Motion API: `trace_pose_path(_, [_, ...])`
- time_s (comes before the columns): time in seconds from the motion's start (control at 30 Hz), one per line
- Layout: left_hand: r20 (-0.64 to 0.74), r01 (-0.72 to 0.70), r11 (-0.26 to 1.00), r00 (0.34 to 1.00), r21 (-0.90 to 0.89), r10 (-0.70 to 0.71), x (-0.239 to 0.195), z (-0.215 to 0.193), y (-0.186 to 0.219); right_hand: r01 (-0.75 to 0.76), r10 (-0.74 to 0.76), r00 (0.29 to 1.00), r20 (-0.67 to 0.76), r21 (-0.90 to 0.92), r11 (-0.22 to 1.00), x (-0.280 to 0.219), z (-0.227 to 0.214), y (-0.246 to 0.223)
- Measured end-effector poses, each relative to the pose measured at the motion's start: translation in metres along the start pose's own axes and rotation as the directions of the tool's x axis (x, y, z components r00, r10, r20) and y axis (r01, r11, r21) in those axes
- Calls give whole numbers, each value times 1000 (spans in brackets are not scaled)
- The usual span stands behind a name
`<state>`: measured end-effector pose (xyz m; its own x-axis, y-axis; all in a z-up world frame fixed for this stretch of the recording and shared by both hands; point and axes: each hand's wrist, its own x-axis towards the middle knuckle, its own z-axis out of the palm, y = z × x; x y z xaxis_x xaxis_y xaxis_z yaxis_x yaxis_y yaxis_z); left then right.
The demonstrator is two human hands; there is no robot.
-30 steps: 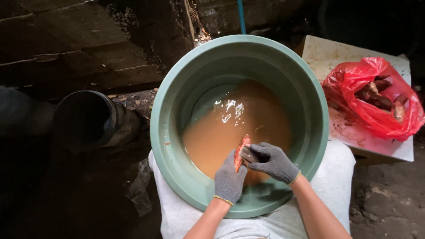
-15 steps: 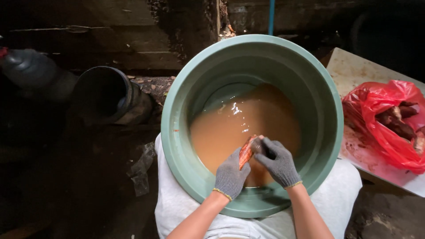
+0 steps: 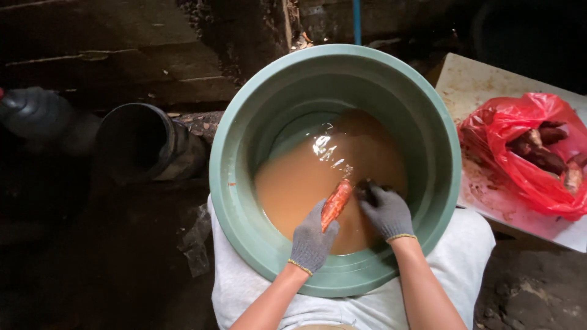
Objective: Scrubbing a sweet potato in a basin of water to remove dirt
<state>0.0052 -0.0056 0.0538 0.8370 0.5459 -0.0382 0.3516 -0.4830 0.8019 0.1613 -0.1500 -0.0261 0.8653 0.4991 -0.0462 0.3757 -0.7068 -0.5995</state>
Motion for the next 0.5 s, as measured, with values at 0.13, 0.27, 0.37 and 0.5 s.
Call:
trace_pose_path(0.13, [55,33,997,998,-66,-30,0,2,-3,-160,152,978,141,49,986,0,-11,-15])
trace_pose_path(0.27, [63,59,998,996,-24,-57,-1,9,-20,-345,282,939,199,569,746,0,-22,-31])
trace_pose_path(0.37, [66,93,996,994,2,-93,-2,10,-20,-360,206,932,298,697,620,-13,-33,-47])
trace_pose_path(0.5, [62,51,993,996,103,-57,-3,19,-43,-197,-86,917,390,628,753,-26,-26,-48])
